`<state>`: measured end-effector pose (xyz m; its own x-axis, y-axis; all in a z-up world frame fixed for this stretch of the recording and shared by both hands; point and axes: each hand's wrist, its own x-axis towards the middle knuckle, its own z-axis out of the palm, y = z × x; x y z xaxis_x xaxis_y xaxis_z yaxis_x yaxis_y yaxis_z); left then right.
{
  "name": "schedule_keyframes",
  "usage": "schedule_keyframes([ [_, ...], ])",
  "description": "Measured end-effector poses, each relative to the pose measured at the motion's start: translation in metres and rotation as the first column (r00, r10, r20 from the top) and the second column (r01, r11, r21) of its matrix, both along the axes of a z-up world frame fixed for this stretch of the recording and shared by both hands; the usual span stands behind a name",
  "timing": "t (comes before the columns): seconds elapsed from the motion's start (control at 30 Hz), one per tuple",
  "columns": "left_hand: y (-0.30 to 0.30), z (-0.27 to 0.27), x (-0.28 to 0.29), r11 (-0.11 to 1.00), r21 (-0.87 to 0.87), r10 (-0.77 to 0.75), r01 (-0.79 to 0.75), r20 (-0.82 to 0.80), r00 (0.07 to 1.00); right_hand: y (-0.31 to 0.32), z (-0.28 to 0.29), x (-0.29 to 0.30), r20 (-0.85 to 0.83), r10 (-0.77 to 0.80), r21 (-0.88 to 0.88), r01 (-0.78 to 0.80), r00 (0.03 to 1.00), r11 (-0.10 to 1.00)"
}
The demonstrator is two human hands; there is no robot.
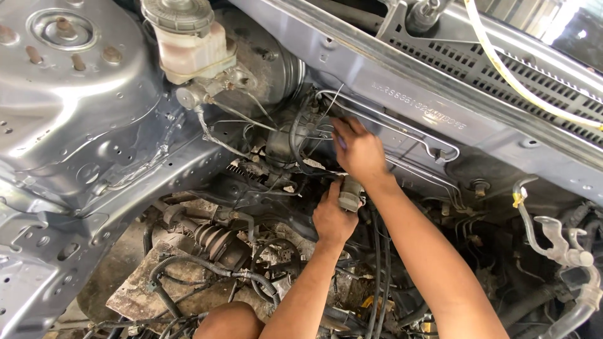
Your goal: The person uses a brush to clean the engine bay of a car with the hood open. They scrub various components including the radiator support, the battery, and the area around the brake fluid reservoir.
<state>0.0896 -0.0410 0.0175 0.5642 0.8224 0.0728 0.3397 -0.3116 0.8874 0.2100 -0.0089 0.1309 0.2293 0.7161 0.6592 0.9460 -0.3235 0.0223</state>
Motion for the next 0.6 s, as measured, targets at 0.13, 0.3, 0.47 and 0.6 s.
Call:
schedule_keyframes([
  [0.13, 0.002, 0.005, -0.001, 1.000, 0.028, -0.002, 0.002, 0.021, 1.000, 0.000, 0.026, 0.005, -0.100, -0.008, -0.045, 0.003, 0.995, 0.999],
  [0.3, 0.001, 0.009, -0.004, 0.999, 0.045, -0.002, 0.000, 0.034, 0.999, -0.019, 0.048, -0.012, -0.141, -0.131, -0.112, 0.115, 0.981, 0.987],
  [0.47, 0.000, 0.007, -0.004, 0.999, 0.028, -0.016, 0.015, 0.033, 0.999, -0.013, 0.077, -0.028, -0.268, 0.089, 0.002, -0.092, 0.959, 0.996],
  [0.6, 0.002, 0.011, -0.006, 0.999, 0.006, -0.042, 0.042, 0.014, 0.999, -0.013, 0.096, -0.045, -0.107, -0.028, -0.079, 0.020, 0.994, 0.997],
])
